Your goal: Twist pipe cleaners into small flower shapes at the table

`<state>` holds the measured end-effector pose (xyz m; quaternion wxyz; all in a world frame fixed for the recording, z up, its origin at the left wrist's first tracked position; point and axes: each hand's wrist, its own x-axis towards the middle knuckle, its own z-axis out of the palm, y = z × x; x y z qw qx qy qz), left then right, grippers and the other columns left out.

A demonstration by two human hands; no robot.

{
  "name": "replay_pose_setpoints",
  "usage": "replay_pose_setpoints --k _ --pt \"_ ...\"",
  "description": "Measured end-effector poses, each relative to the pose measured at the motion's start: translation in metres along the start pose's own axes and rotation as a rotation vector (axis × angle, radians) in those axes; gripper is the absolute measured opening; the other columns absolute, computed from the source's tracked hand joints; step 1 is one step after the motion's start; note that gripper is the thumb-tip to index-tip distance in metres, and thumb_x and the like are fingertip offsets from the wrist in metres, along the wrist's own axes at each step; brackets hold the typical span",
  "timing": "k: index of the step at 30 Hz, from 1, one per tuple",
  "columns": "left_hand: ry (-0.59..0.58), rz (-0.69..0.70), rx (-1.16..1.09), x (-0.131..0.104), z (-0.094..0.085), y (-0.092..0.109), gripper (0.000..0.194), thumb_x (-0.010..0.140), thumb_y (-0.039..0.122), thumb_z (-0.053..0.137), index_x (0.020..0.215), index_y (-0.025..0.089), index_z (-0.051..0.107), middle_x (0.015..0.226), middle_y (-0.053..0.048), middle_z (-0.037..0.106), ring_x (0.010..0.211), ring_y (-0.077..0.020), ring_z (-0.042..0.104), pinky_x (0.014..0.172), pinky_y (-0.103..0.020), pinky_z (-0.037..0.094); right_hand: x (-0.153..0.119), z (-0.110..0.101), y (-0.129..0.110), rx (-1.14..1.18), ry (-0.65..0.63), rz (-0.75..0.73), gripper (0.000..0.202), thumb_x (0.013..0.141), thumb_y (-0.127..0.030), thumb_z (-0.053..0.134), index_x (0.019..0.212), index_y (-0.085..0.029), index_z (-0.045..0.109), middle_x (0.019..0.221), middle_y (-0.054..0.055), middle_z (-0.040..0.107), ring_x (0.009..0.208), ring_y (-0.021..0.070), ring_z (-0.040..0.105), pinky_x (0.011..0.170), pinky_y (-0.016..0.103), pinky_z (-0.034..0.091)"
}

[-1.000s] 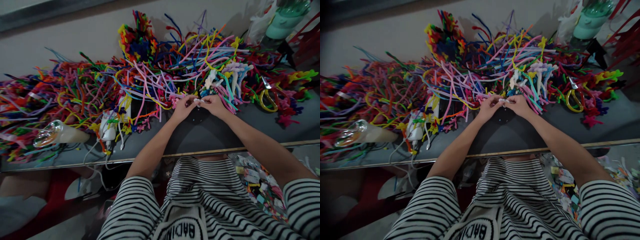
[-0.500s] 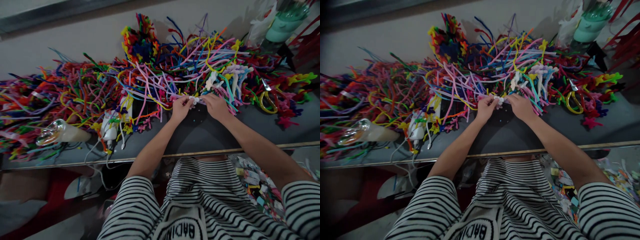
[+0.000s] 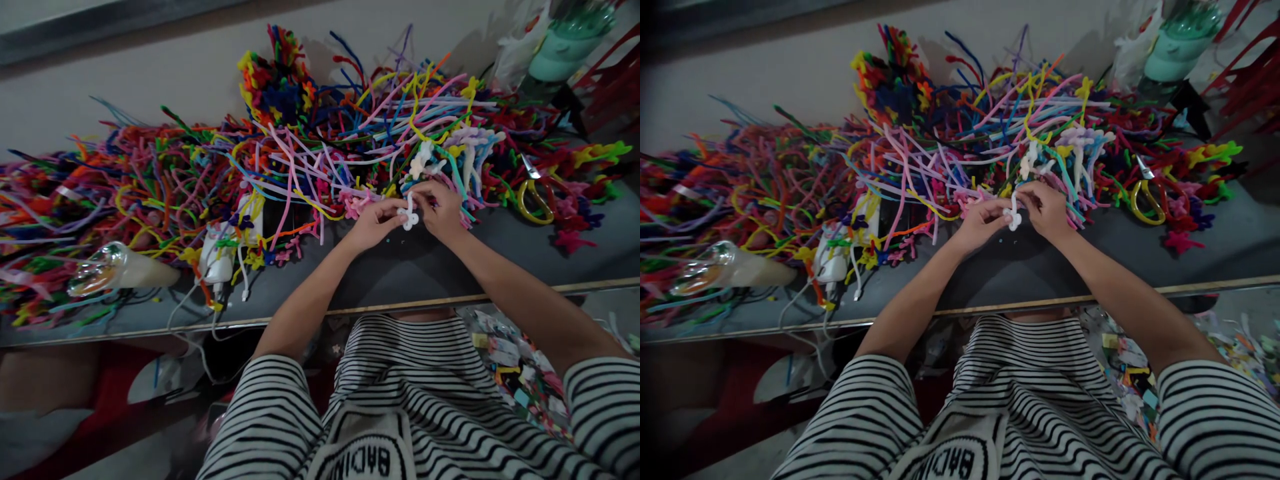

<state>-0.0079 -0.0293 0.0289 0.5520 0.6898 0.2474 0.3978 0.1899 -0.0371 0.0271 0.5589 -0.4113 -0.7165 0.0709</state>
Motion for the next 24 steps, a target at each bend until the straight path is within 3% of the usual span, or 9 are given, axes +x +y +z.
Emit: replay_pose_setpoints --k 7,12,17,24 --pt "0.133 0.020 0.080 0.000 -0.005 -0.008 0.046 0.080 0.054 0.085 0.113 0.021 0.082 0.096 -0.004 0.082 0.097 -0.0187 0.075 0.100 -0.037 0.059 0.001 0.005 0.000 0.079 -0.118 0.014 0.031 0.101 -0.046 0.059 0.095 -0.021 0.078 0.088 0.007 0.080 0.077 0.0222 0.074 0.071 0.035 0.057" --pt "0.251 0.041 0.095 0.001 -0.008 -0.017 0.050 0.081 0.054 0.083 0.120 0.022 0.080 0.098 -0.004 0.082 0.086 -0.0157 0.075 0.088 -0.032 0.061 -0.003 0.009 0.001 0.072 -0.229 0.060 0.021 0.096 -0.033 0.058 0.096 -0.022 0.076 0.079 0.004 0.076 0.071 0.0210 0.069 0.067 0.033 0.053" --pt "0.234 0.020 0.078 0.001 -0.004 -0.013 0.049 0.079 0.055 0.085 0.108 0.016 0.080 0.085 -0.005 0.081 0.076 -0.0140 0.075 0.075 -0.026 0.060 -0.003 0.011 0.006 0.096 -0.280 0.064 0.019 0.090 -0.019 0.055 0.099 -0.021 0.071 0.087 0.005 0.075 0.075 0.0199 0.065 0.071 0.033 0.052" --pt "0.324 -0.022 0.109 0.001 0.000 -0.008 0.039 0.078 0.045 0.087 0.099 0.016 0.072 0.083 -0.003 0.079 0.074 -0.0139 0.075 0.072 -0.024 0.060 -0.002 0.012 0.005 0.145 -0.321 0.035 0.024 0.088 -0.009 0.049 0.096 -0.021 0.068 0.078 0.001 0.069 0.069 0.0183 0.061 0.071 0.033 0.050"
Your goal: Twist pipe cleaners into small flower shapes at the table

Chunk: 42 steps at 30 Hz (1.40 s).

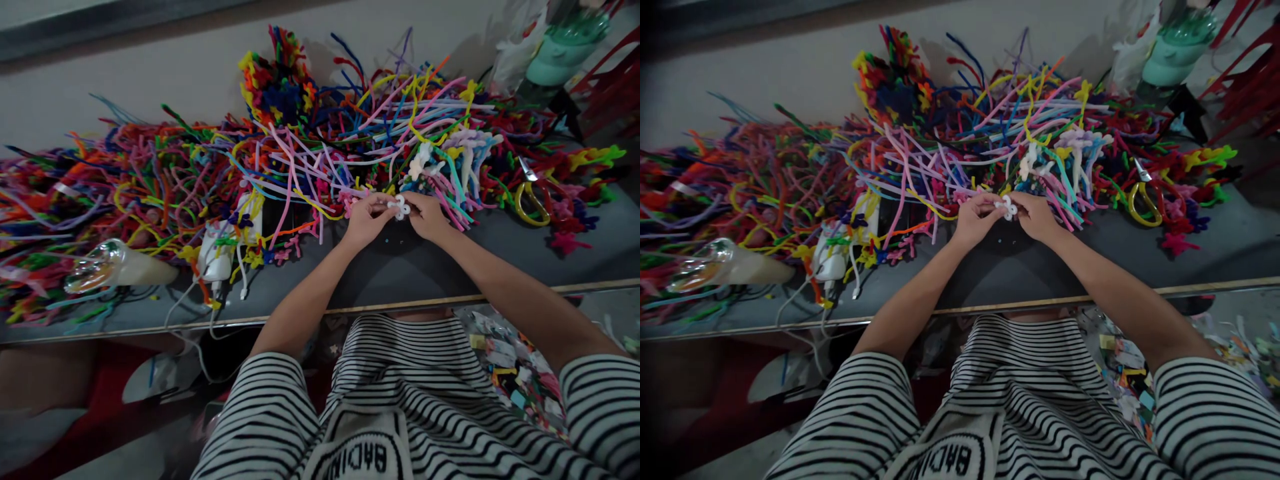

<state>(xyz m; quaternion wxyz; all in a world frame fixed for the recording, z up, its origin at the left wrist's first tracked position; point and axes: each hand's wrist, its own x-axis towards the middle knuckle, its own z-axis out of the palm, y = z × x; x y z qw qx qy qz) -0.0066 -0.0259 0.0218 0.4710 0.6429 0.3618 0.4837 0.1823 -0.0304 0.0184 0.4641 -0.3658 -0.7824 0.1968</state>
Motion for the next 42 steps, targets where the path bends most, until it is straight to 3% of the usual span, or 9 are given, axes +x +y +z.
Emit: replay_pose_setpoints --k 6,10,14,20,27,32,37,42 --pt "0.047 -0.008 0.059 0.001 -0.004 0.001 0.042 0.081 0.038 0.085 0.115 0.017 0.073 0.085 -0.004 0.081 0.077 -0.0157 0.076 0.074 -0.026 0.062 0.000 -0.003 -0.004 -0.065 -0.042 0.029 0.019 0.089 -0.012 0.050 0.086 -0.022 0.066 0.075 0.003 0.069 0.071 0.0198 0.063 0.075 0.034 0.052" --pt "0.049 0.017 0.056 0.003 -0.004 -0.003 0.039 0.080 0.039 0.085 0.110 0.016 0.077 0.096 -0.008 0.082 0.087 -0.0195 0.078 0.084 -0.032 0.065 -0.003 -0.002 0.001 -0.114 -0.033 -0.038 0.019 0.092 -0.017 0.049 0.081 -0.022 0.064 0.079 0.006 0.071 0.079 0.0223 0.067 0.077 0.035 0.051" --pt "0.047 -0.017 0.045 0.004 -0.003 -0.007 0.040 0.076 0.041 0.088 0.104 0.015 0.079 0.091 -0.008 0.083 0.084 -0.0202 0.079 0.082 -0.033 0.066 -0.005 -0.002 0.002 -0.184 -0.050 -0.076 0.018 0.088 -0.017 0.051 0.088 -0.021 0.068 0.081 0.006 0.072 0.073 0.0217 0.064 0.070 0.034 0.046" --pt "0.009 -0.047 -0.017 0.006 -0.006 -0.003 0.042 0.076 0.042 0.089 0.105 0.013 0.079 0.092 -0.009 0.083 0.082 -0.0183 0.078 0.083 -0.032 0.065 -0.004 -0.002 -0.006 -0.129 0.007 0.017 0.017 0.093 -0.029 0.056 0.087 -0.020 0.069 0.069 0.002 0.066 0.058 0.0160 0.053 0.059 0.030 0.038" --pt "-0.132 -0.088 -0.058 0.009 -0.015 -0.004 0.041 0.076 0.038 0.089 0.106 0.012 0.076 0.089 -0.009 0.081 0.082 -0.0186 0.078 0.082 -0.033 0.065 -0.006 0.001 -0.007 -0.111 0.031 0.014 0.023 0.095 -0.036 0.059 0.093 -0.020 0.074 0.074 0.004 0.071 0.061 0.0172 0.058 0.060 0.030 0.040" --pt "-0.073 -0.080 -0.072 0.011 -0.013 -0.006 0.040 0.075 0.042 0.090 0.100 0.013 0.076 0.090 -0.008 0.081 0.080 -0.0168 0.077 0.081 -0.031 0.064 -0.005 0.000 -0.015 -0.062 0.002 0.046 0.021 0.095 -0.033 0.058 0.085 -0.020 0.071 0.068 0.002 0.066 0.055 0.0146 0.053 0.058 0.030 0.039" --pt "-0.040 -0.067 -0.077 0.012 -0.012 -0.005 0.043 0.070 0.048 0.092 0.095 0.016 0.076 0.082 -0.004 0.080 0.074 -0.0143 0.074 0.073 -0.027 0.061 -0.006 0.000 -0.024 -0.048 0.037 0.094 0.020 0.095 -0.031 0.058 0.093 -0.019 0.074 0.067 0.001 0.064 0.055 0.0147 0.054 0.057 0.030 0.040" --pt "-0.002 -0.023 -0.081 0.009 -0.010 -0.007 0.043 0.076 0.050 0.088 0.099 0.017 0.074 0.081 -0.003 0.078 0.075 -0.0140 0.073 0.075 -0.028 0.060 -0.008 0.001 -0.020 0.027 0.043 0.059 0.027 0.093 -0.039 0.062 0.104 -0.018 0.075 0.068 0.000 0.063 0.054 0.0133 0.048 0.055 0.029 0.038"
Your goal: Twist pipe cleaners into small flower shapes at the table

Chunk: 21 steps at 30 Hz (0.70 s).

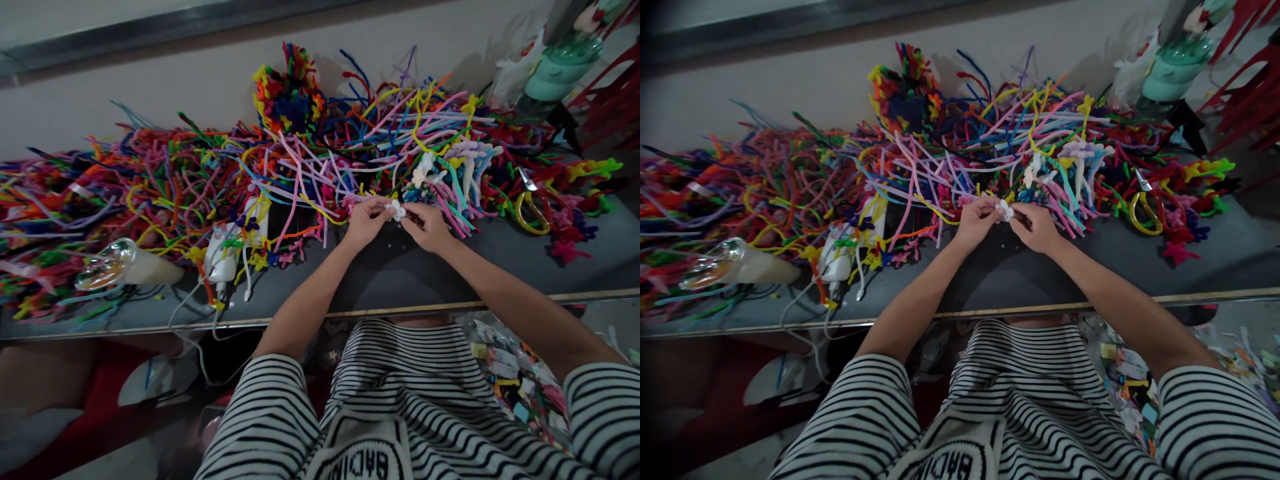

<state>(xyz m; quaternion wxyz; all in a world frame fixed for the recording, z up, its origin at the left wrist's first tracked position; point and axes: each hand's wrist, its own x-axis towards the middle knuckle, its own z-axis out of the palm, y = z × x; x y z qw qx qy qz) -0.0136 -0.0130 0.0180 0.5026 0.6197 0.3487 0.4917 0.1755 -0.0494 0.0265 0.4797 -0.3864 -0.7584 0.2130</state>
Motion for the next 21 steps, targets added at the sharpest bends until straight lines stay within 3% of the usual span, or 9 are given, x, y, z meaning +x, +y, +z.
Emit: replay_pose_setpoints --k 6,9,12,14,17,21 --pt "0.118 0.008 0.001 -0.005 0.012 -0.012 0.045 0.081 0.057 0.082 0.103 0.019 0.072 0.083 -0.003 0.077 0.074 -0.0128 0.071 0.076 -0.027 0.059 0.005 0.009 0.000 0.216 0.106 0.185 0.044 0.087 -0.063 0.071 0.088 -0.019 0.076 0.075 0.002 0.069 0.066 0.0155 0.056 0.063 0.031 0.046" --pt "0.113 0.041 -0.014 -0.004 0.012 -0.016 0.045 0.083 0.062 0.078 0.102 0.021 0.074 0.070 0.001 0.070 0.061 -0.0108 0.063 0.066 -0.026 0.055 0.009 0.010 0.002 0.313 0.104 0.248 0.052 0.081 -0.071 0.074 0.080 -0.019 0.075 0.067 0.000 0.063 0.061 0.0136 0.051 0.058 0.029 0.043" --pt "0.054 0.121 0.064 -0.002 0.005 -0.012 0.044 0.092 0.063 0.067 0.104 0.022 0.079 0.070 -0.001 0.071 0.059 -0.0130 0.062 0.064 -0.029 0.055 0.012 0.003 0.009 0.387 0.041 0.302 0.051 0.080 -0.071 0.076 0.077 -0.020 0.073 0.056 -0.004 0.051 0.051 0.0097 0.040 0.050 0.026 0.031" --pt "0.034 0.215 0.230 -0.001 -0.001 -0.007 0.039 0.097 0.055 0.064 0.111 0.022 0.081 0.091 -0.006 0.079 0.080 -0.0179 0.071 0.082 -0.033 0.059 0.013 -0.002 0.015 0.442 -0.016 0.341 0.048 0.080 -0.067 0.078 0.077 -0.019 0.072 0.055 -0.005 0.049 0.049 0.0085 0.036 0.048 0.025 0.027" --pt "0.031 0.382 0.496 0.000 -0.008 -0.001 0.032 0.099 0.038 0.062 0.122 0.024 0.078 0.109 -0.009 0.081 0.103 -0.0220 0.072 0.101 -0.040 0.055 0.015 -0.008 0.023 0.526 -0.133 0.398 0.043 0.080 -0.060 0.081 0.073 -0.019 0.069 0.054 -0.004 0.049 0.048 0.0082 0.039 0.047 0.025 0.026" --pt "-0.010 0.556 0.651 0.003 -0.015 -0.002 0.025 0.101 0.033 0.058 0.109 0.027 0.082 0.106 -0.009 0.080 0.104 -0.0229 0.070 0.102 -0.044 0.053 0.017 -0.010 0.026 0.608 -0.304 0.471 0.039 0.080 -0.053 0.081 0.069 -0.019 0.065 0.054 -0.003 0.052 0.047 0.0089 0.042 0.045 0.024 0.026"
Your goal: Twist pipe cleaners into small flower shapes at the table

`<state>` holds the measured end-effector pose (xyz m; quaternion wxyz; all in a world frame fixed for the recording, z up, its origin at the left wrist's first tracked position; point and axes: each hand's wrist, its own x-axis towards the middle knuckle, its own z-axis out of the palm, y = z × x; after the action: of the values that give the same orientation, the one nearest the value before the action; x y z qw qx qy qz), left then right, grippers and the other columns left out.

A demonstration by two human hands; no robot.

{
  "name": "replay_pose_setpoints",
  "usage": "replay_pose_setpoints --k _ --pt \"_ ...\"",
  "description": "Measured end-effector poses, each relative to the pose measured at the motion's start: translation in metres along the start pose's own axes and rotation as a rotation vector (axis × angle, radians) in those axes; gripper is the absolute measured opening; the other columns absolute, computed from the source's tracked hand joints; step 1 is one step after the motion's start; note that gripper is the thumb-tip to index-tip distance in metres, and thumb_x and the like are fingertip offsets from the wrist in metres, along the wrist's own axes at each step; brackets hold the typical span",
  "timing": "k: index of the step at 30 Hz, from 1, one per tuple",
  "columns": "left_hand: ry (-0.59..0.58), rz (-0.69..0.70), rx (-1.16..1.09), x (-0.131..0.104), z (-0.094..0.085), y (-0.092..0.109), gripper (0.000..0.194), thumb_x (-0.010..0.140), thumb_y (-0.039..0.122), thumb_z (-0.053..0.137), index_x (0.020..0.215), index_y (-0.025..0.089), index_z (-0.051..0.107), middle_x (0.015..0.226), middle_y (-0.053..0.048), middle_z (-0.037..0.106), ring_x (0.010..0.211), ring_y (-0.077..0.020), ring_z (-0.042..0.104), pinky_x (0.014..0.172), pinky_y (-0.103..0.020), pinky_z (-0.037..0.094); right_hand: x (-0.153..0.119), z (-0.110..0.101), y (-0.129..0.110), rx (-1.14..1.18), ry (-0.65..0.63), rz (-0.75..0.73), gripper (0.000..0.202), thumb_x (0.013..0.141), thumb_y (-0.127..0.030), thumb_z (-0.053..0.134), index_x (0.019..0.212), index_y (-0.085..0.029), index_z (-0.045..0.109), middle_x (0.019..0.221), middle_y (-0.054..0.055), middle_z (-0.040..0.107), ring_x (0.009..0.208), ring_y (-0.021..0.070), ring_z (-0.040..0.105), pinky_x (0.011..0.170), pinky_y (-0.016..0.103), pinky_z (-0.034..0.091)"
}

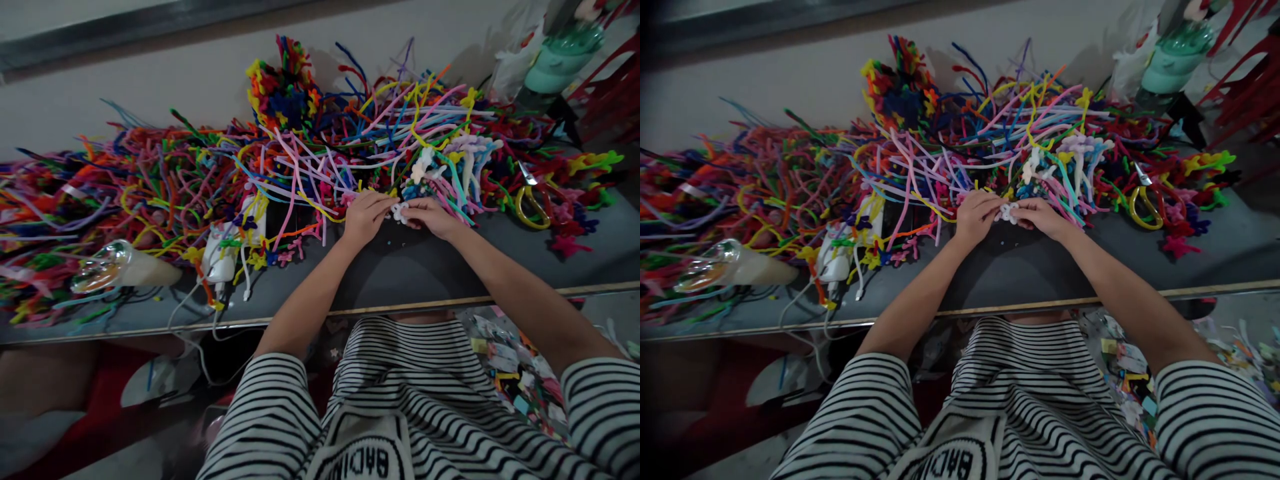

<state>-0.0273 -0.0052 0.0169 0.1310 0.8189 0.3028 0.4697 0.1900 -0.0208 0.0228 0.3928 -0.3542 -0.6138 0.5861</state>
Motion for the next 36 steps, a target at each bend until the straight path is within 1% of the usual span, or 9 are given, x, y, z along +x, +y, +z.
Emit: replay_pose_setpoints --k 5,9,15,18,23,27,30,33,36 --pt "-0.079 0.052 0.010 -0.001 -0.007 -0.006 0.022 0.099 0.042 0.065 0.103 0.030 0.082 0.101 -0.006 0.080 0.102 -0.0223 0.070 0.102 -0.044 0.053 0.001 -0.002 -0.004 0.063 -0.076 0.058 0.035 0.079 -0.050 0.080 0.076 -0.018 0.065 0.060 -0.002 0.055 0.048 0.0093 0.045 0.043 0.024 0.027" --pt "-0.110 0.162 0.060 -0.002 -0.012 -0.003 0.023 0.103 0.038 0.060 0.109 0.030 0.081 0.105 -0.006 0.080 0.105 -0.0208 0.072 0.102 -0.040 0.054 0.000 -0.005 -0.006 0.087 -0.166 0.032 0.035 0.083 -0.048 0.079 0.075 -0.018 0.063 0.061 -0.002 0.053 0.049 0.0093 0.044 0.043 0.024 0.028" --pt "-0.190 0.337 0.349 0.000 -0.016 0.004 0.026 0.108 0.032 0.052 0.118 0.023 0.074 0.111 -0.007 0.079 0.114 -0.0195 0.070 0.104 -0.038 0.054 -0.002 -0.011 -0.006 0.091 -0.287 0.066 0.039 0.087 -0.051 0.080 0.082 -0.015 0.065 0.063 -0.002 0.054 0.054 0.0085 0.046 0.047 0.022 0.032" --pt "-0.248 0.430 0.468 0.001 -0.018 0.007 0.026 0.109 0.025 0.048 0.122 0.026 0.071 0.115 -0.005 0.079 0.118 -0.0187 0.069 0.101 -0.036 0.054 -0.003 -0.014 -0.006 0.050 -0.342 0.067 0.043 0.086 -0.055 0.080 0.085 -0.015 0.067 0.065 -0.001 0.056 0.056 0.0088 0.047 0.049 0.022 0.034" --pt "-0.293 0.402 0.445 0.003 -0.018 0.010 0.025 0.108 0.025 0.046 0.115 0.025 0.070 0.109 -0.007 0.077 0.117 -0.0214 0.067 0.100 -0.039 0.053 -0.003 -0.016 -0.006 -0.149 -0.307 -0.017 0.042 0.089 -0.058 0.074 0.085 -0.016 0.070 0.063 -0.002 0.055 0.057 0.0103 0.047 0.053 0.025 0.035" --pt "-0.339 0.297 0.395 0.005 -0.015 0.017 0.026 0.106 0.030 0.047 0.102 0.019 0.070 0.100 -0.010 0.074 0.112 -0.0252 0.067 0.101 -0.044 0.052 -0.003 -0.016 -0.007 -0.384 -0.205 -0.143 0.032 0.092 -0.048 0.069 0.087 -0.018 0.072 0.075 0.001 0.066 0.065 0.0132 0.053 0.063 0.028 0.039" --pt "-0.309 0.141 0.296 0.004 -0.008 0.019 0.026 0.101 0.033 0.054 0.086 0.018 0.069 0.086 -0.008 0.071 0.098 -0.0250 0.067 0.094 -0.043 0.052 -0.004 -0.013 -0.008 -0.644 -0.128 -0.256 0.023 0.091 -0.039 0.065 0.079 -0.019 0.067 0.073 0.001 0.063 0.066 0.0144 0.051 0.065 0.029 0.036" --pt "-0.274 -0.159 0.097 0.001 0.005 0.015 0.021 0.092 0.028 0.063 0.074 0.018 0.069 0.068 -0.002 0.064 0.074 -0.0187 0.061 0.077 -0.035 0.051 -0.006 -0.007 -0.008 -0.888 -0.046 -0.366 0.021 0.086 -0.029 0.061 0.068 -0.020 0.054 0.066 0.000 0.052 0.064 0.0148 0.046 0.064 0.030 0.031" --pt "-0.259 -0.485 -0.150 -0.002 0.016 0.009 0.020 0.091 0.028 0.065 0.076 0.017 0.072 0.066 0.000 0.065 0.063 -0.0139 0.057 0.065 -0.029 0.046 -0.007 -0.002 -0.008 -0.971 0.032 -0.418 0.016 0.085 -0.026 0.056 0.072 -0.021 0.051 0.070 0.002 0.053 0.068 0.0165 0.048 0.065 0.031 0.031"
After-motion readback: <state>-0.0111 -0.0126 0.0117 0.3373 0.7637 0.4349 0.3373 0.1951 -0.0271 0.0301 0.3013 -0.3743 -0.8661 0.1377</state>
